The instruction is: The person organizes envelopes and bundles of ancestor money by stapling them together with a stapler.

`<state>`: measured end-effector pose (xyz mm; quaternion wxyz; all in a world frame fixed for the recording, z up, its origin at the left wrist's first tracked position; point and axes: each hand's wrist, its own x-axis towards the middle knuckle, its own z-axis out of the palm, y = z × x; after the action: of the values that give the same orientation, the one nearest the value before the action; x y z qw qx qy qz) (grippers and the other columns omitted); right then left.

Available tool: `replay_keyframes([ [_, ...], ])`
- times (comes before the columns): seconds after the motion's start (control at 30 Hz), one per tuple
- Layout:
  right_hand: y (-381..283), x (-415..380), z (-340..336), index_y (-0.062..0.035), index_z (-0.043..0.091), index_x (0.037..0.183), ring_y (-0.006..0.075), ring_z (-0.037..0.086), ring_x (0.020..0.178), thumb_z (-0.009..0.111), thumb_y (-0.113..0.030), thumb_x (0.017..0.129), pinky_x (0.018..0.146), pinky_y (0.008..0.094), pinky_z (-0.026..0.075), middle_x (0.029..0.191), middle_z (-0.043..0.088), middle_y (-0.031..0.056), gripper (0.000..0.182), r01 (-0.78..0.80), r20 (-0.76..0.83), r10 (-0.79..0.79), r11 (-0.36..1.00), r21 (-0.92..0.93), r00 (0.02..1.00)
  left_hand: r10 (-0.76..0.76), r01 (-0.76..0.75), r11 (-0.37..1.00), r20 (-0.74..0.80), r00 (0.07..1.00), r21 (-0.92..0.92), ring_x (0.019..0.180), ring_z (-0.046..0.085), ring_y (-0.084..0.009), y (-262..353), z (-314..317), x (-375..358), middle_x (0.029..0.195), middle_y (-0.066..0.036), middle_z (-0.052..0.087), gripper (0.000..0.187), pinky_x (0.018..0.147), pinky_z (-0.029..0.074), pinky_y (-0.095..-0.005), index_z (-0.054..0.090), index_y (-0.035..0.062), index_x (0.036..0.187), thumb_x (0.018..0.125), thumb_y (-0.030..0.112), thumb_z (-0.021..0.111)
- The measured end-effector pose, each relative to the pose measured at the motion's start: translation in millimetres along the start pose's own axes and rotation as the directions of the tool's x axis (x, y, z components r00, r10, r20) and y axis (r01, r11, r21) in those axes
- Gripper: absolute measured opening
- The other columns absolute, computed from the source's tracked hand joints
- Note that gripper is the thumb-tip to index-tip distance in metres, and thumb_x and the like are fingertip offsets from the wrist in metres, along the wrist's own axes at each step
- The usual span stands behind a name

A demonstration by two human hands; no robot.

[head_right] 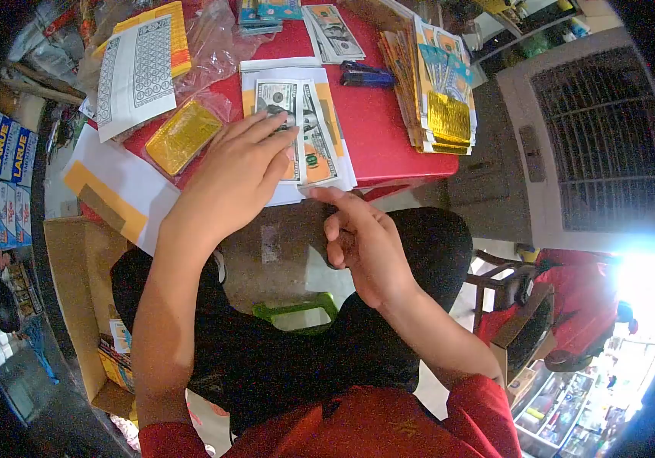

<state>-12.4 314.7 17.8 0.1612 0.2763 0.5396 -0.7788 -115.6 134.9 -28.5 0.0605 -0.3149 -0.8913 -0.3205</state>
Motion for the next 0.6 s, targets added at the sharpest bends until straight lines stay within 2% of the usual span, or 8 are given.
replay_keyframes([
  [0.13, 2.1, -0.3, -12.3, -0.0047, 0.066, 0.116, 0.0079, 0.048, 0.052, 0.056, -0.028, 0.102, 0.049, 0.0229, 0.037, 0.072, 0.058, -0.0021, 0.029, 0.068, 0.008, -0.068, 0.995, -0.075, 0.998, 0.019, -0.019, 1.000, 0.000, 1.000, 0.000, 0.132, 0.048, -0.0372, -0.2, -0.6, 0.8, 0.137, -0.019, 0.057, 0.035, 0.113, 0.037, -0.0451, 0.063, -0.0010, 0.127, 0.099, 0.016, 0.051],
  [0.2, -3.5, 2.7, -18.0, 0.0001, 0.066, 0.113, 0.0071, 0.054, 0.059, 0.058, -0.025, 0.101, 0.054, 0.0221, 0.039, 0.077, 0.062, 0.0007, 0.029, 0.298, 0.052, -0.302, 0.872, -0.388, 0.952, 0.025, -0.025, 1.000, 0.002, 1.000, 0.001, 0.131, 0.048, -0.0372, -0.3, -0.5, 1.0, 0.137, -0.019, 0.057, 0.035, 0.113, 0.037, -0.0448, 0.063, -0.0011, 0.127, 0.097, 0.013, 0.052],
  [0.23, -8.0, 7.0, -19.4, 0.0001, 0.066, 0.113, 0.0071, 0.054, 0.059, 0.058, -0.025, 0.101, 0.054, 0.0221, 0.039, 0.077, 0.062, 0.0007, 0.029, 0.298, 0.051, -0.302, 0.875, -0.381, 0.952, 0.029, -0.029, 1.000, -0.001, 1.000, 0.004, 0.132, 0.048, -0.0371, 0.4, -0.9, 0.8, 0.137, -0.019, 0.057, 0.035, 0.112, 0.037, -0.0445, 0.063, -0.0009, 0.128, 0.097, 0.012, 0.052],
  [0.3, -23.0, 19.0, -21.7, -0.0014, 0.067, 0.115, 0.0086, 0.058, 0.068, 0.060, -0.023, 0.101, 0.063, 0.0228, 0.045, 0.084, 0.068, 0.0021, 0.027, 0.522, 0.168, -0.552, 0.584, -0.621, 0.817, 0.038, -0.038, 0.999, 0.001, 0.999, 0.007, 0.132, 0.048, -0.0370, 2.2, -1.9, 0.6, 0.138, -0.020, 0.056, 0.035, 0.112, 0.038, -0.0443, 0.063, -0.0006, 0.128, 0.096, 0.011, 0.053],
  [0.37, -43.9, 32.8, -25.8, -0.0005, 0.068, 0.114, 0.0095, 0.060, 0.076, 0.065, -0.024, 0.098, 0.070, 0.0234, 0.046, 0.087, 0.070, 0.0035, 0.029, 0.507, 0.164, -0.537, 0.588, -0.630, 0.827, 0.039, -0.039, 0.999, 0.014, 0.999, 0.016, 0.131, 0.048, -0.0371, 4.1, -3.5, 0.9, 0.138, -0.020, 0.056, 0.037, 0.113, 0.037, -0.0444, 0.061, -0.0002, 0.130, 0.096, 0.011, 0.053],
  [0.43, -62.3, 53.0, -32.7, -0.0015, 0.068, 0.114, 0.0084, 0.059, 0.077, 0.068, -0.022, 0.094, 0.071, 0.0238, 0.047, 0.087, 0.071, 0.0033, 0.028, 0.587, 0.324, -0.611, 0.294, -0.755, 0.722, 0.036, -0.037, 0.999, 0.027, 0.999, 0.024, 0.132, 0.048, -0.0371, 5.9, -4.1, 1.7, 0.139, -0.020, 0.055, 0.038, 0.113, 0.037, -0.0444, 0.060, -0.0003, 0.131, 0.096, 0.010, 0.053],
  [0.57, -69.6, 82.7, -34.9, -0.0008, 0.067, 0.118, 0.0113, 0.060, 0.093, 0.070, -0.019, 0.092, 0.085, 0.0269, 0.047, 0.101, 0.067, 0.0038, 0.032, 0.566, 0.301, -0.603, 0.315, -0.762, 0.739, 0.005, -0.006, 1.000, 0.049, 0.999, 0.019, 0.132, 0.047, -0.0368, 11.0, -4.6, 2.2, 0.140, -0.020, 0.053, 0.038, 0.112, 0.037, -0.0446, 0.060, -0.0006, 0.132, 0.095, 0.008, 0.054],
  [0.6, -61.2, 92.6, -35.0, -0.0009, 0.066, 0.119, 0.0149, 0.060, 0.097, 0.072, -0.021, 0.091, 0.087, 0.0281, 0.047, 0.105, 0.066, 0.0068, 0.035, 0.624, 0.358, -0.704, 0.155, -0.766, 0.614, -0.003, 0.002, 1.000, 0.054, 0.999, 0.029, 0.132, 0.047, -0.0368, 11.9, -4.9, 1.6, 0.140, -0.020, 0.053, 0.038, 0.112, 0.037, -0.0446, 0.060, -0.0006, 0.132, 0.095, 0.008, 0.054],
])
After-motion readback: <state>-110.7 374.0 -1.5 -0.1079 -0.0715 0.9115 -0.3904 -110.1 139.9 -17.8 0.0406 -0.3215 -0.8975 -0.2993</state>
